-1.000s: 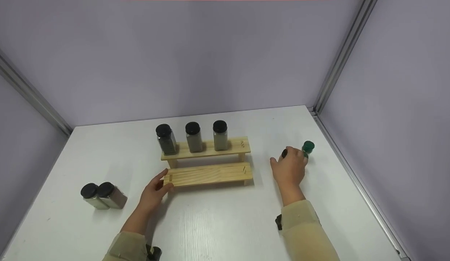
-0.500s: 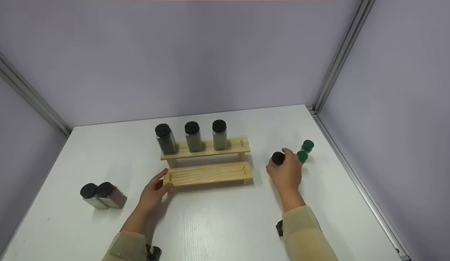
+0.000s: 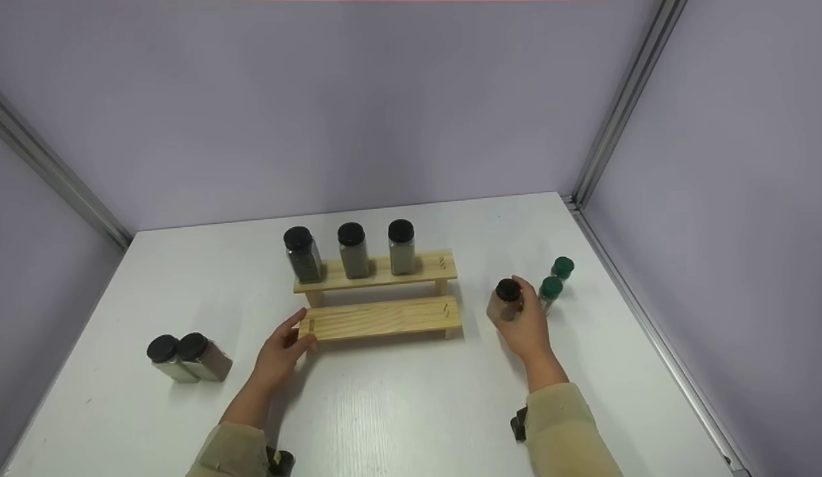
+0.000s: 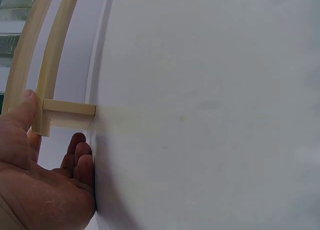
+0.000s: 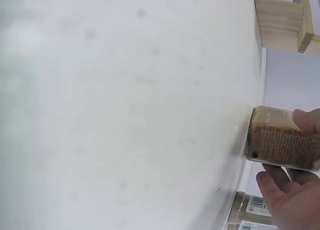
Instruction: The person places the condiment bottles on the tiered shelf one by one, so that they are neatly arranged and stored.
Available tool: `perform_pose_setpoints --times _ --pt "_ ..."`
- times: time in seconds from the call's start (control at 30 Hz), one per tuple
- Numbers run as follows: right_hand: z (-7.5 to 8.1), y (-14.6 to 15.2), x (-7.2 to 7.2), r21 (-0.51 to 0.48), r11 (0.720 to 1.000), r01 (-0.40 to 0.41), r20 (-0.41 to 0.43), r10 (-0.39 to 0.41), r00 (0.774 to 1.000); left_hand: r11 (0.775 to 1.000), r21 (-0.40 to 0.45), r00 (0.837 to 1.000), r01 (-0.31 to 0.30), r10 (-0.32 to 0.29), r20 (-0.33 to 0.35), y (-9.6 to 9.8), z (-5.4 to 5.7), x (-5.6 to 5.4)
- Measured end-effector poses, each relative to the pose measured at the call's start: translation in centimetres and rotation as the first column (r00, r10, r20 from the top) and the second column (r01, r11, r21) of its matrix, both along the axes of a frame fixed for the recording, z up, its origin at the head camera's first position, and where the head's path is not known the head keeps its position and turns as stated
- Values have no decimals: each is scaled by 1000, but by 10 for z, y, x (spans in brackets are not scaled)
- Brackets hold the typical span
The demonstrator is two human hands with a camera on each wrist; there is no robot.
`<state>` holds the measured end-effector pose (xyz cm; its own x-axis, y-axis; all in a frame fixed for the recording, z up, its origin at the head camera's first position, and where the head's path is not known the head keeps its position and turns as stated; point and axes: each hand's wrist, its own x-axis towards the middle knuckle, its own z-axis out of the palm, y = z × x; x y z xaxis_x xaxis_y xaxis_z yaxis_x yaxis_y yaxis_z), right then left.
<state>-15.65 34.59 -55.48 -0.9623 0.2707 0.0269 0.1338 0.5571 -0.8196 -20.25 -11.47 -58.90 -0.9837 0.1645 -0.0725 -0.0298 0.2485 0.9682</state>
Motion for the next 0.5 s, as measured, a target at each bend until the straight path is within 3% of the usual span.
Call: perform_pose_setpoints --times 0.33,0.5 --pt "-2 -3 2 -1 999 47 -28 -47 999 1000 -22 1000 4 -5 -21 -1 -1 0" --pt "1 -6 3 3 997 83 -45 -82 996 1000 9 1000 12 -12 -21 -2 -2 -1"
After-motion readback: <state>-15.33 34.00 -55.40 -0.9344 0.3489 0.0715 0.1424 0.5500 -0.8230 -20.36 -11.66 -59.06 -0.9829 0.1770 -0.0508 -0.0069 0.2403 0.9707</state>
